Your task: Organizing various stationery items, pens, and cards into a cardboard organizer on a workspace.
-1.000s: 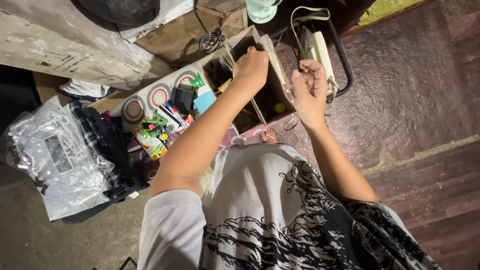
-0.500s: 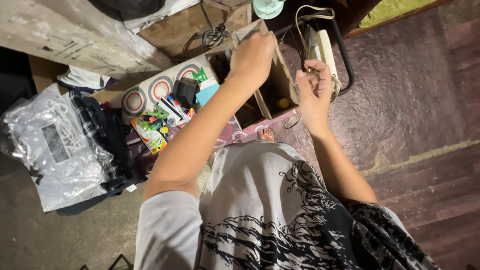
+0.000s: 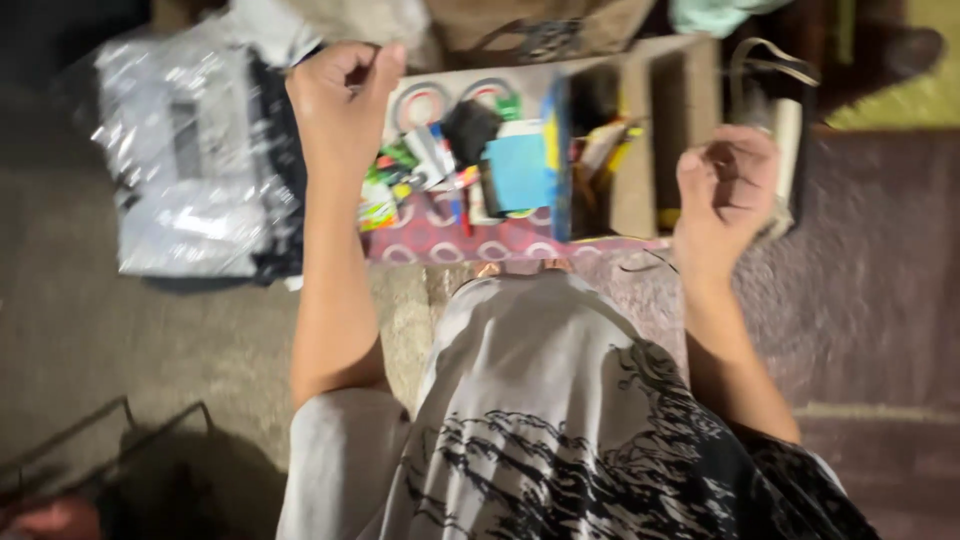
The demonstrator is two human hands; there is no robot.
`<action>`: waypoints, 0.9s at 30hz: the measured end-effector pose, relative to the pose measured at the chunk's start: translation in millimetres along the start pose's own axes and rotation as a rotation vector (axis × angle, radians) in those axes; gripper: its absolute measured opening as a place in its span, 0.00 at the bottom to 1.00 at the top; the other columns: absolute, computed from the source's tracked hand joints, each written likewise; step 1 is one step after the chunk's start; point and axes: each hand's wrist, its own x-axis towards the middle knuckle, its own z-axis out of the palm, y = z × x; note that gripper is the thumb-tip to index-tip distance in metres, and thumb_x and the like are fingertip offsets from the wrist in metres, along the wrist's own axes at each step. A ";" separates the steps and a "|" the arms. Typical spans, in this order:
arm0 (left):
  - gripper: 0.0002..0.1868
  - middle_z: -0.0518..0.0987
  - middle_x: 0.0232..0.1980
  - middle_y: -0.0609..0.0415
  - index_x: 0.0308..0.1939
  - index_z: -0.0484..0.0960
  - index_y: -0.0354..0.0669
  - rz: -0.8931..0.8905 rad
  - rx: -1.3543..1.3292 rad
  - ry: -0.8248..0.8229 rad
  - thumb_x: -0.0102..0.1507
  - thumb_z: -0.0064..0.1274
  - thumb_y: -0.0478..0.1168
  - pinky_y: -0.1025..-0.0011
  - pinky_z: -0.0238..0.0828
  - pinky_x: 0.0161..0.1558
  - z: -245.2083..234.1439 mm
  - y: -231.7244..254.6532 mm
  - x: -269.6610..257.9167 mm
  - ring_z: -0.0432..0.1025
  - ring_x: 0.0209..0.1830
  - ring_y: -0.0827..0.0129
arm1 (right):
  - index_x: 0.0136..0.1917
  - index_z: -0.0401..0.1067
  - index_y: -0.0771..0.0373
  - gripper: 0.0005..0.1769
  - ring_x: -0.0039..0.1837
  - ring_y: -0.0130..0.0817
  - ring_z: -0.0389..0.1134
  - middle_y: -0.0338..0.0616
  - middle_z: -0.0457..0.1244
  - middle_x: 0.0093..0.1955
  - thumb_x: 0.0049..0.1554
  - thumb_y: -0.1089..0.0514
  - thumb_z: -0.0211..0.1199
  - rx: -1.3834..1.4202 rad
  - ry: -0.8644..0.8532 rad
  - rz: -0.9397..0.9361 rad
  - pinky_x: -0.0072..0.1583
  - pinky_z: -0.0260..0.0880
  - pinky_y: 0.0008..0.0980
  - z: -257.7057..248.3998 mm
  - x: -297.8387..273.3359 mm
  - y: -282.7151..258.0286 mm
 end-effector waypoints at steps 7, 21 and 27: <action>0.17 0.83 0.44 0.46 0.52 0.84 0.34 0.098 0.268 0.216 0.59 0.66 0.31 0.67 0.76 0.42 -31.6 -124.7 -58.3 0.79 0.39 0.62 | 0.67 0.60 0.66 0.20 0.42 0.27 0.68 0.54 0.68 0.56 0.64 0.73 0.60 0.123 -0.192 0.244 0.44 0.71 0.25 61.6 2.9 -4.4; 0.28 0.77 0.57 0.40 0.53 0.78 0.37 -0.327 0.663 0.094 0.50 0.68 0.37 0.54 0.76 0.44 29.4 -229.1 -114.1 0.77 0.51 0.44 | 0.72 0.62 0.62 0.29 0.67 0.32 0.68 0.44 0.58 0.77 0.61 0.65 0.69 -0.154 -0.653 0.228 0.62 0.67 0.29 134.8 -32.5 54.1; 0.25 0.80 0.54 0.45 0.50 0.82 0.42 -0.473 0.562 -0.008 0.52 0.72 0.42 0.54 0.75 0.45 24.0 -234.6 -113.6 0.77 0.48 0.45 | 0.69 0.63 0.62 0.27 0.65 0.31 0.69 0.41 0.60 0.73 0.59 0.65 0.69 -0.214 -0.631 0.263 0.61 0.69 0.30 136.8 -39.0 53.7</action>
